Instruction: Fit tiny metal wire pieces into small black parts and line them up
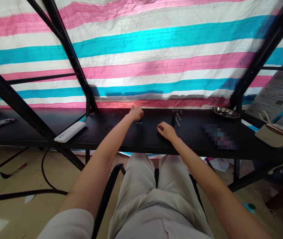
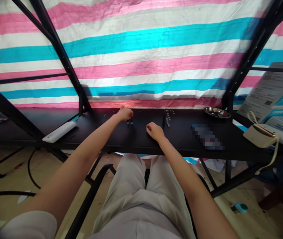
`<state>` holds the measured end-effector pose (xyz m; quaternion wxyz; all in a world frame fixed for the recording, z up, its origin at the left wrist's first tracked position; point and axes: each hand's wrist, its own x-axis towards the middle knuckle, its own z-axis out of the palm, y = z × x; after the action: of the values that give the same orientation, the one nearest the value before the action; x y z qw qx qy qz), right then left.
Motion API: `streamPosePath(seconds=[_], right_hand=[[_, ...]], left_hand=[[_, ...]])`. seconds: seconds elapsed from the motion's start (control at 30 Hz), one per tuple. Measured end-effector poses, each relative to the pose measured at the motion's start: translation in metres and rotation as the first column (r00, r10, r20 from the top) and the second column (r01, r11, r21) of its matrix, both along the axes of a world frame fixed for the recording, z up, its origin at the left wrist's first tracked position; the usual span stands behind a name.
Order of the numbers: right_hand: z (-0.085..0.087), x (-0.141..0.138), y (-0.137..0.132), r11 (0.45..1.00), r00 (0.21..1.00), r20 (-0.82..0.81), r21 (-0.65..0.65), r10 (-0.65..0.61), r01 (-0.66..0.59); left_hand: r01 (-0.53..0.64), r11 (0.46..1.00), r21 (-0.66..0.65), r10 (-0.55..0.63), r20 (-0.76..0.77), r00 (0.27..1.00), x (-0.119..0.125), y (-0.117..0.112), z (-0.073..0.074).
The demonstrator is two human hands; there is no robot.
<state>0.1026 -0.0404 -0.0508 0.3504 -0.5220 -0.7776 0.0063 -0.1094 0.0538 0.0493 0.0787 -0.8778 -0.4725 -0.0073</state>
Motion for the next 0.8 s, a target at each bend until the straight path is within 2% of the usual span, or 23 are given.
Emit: streamPosePath(seconds=[0.2, 0.33, 0.4, 0.5, 0.63, 0.8], right_hand=[[0.003, -0.001, -0.005, 1.000, 1.000, -0.025, 0.026, -0.002, 0.003], [0.012, 0.001, -0.013, 0.990, 0.993, -0.116, 0.138, -0.010, 0.026], [0.019, 0.007, -0.016, 0.968, 0.974, -0.221, 0.226, -0.054, 0.105], [0.029, 0.025, -0.018, 0.905, 0.906, -0.386, 0.301, -0.172, 0.300], [0.027, 0.057, -0.014, 0.834, 0.818, -0.483, 0.273, -0.313, 0.480], [0.012, 0.079, -0.009, 0.794, 0.735, -0.415, 0.046, -0.537, 0.606]], left_hand=[[0.005, 1.000, 0.009, -0.005, -0.028, 1.000, -0.001, -0.001, 0.000], [0.043, 0.996, 0.076, -0.039, -0.053, 0.998, 0.006, -0.013, 0.005], [0.111, 0.985, 0.135, -0.107, -0.037, 0.994, 0.016, -0.024, 0.008], [0.238, 0.951, 0.199, -0.244, 0.008, 0.970, 0.036, -0.047, 0.008], [0.329, 0.924, 0.197, -0.341, 0.032, 0.939, 0.069, -0.071, -0.008], [0.303, 0.939, 0.162, -0.319, 0.082, 0.944, 0.106, -0.077, -0.039]])
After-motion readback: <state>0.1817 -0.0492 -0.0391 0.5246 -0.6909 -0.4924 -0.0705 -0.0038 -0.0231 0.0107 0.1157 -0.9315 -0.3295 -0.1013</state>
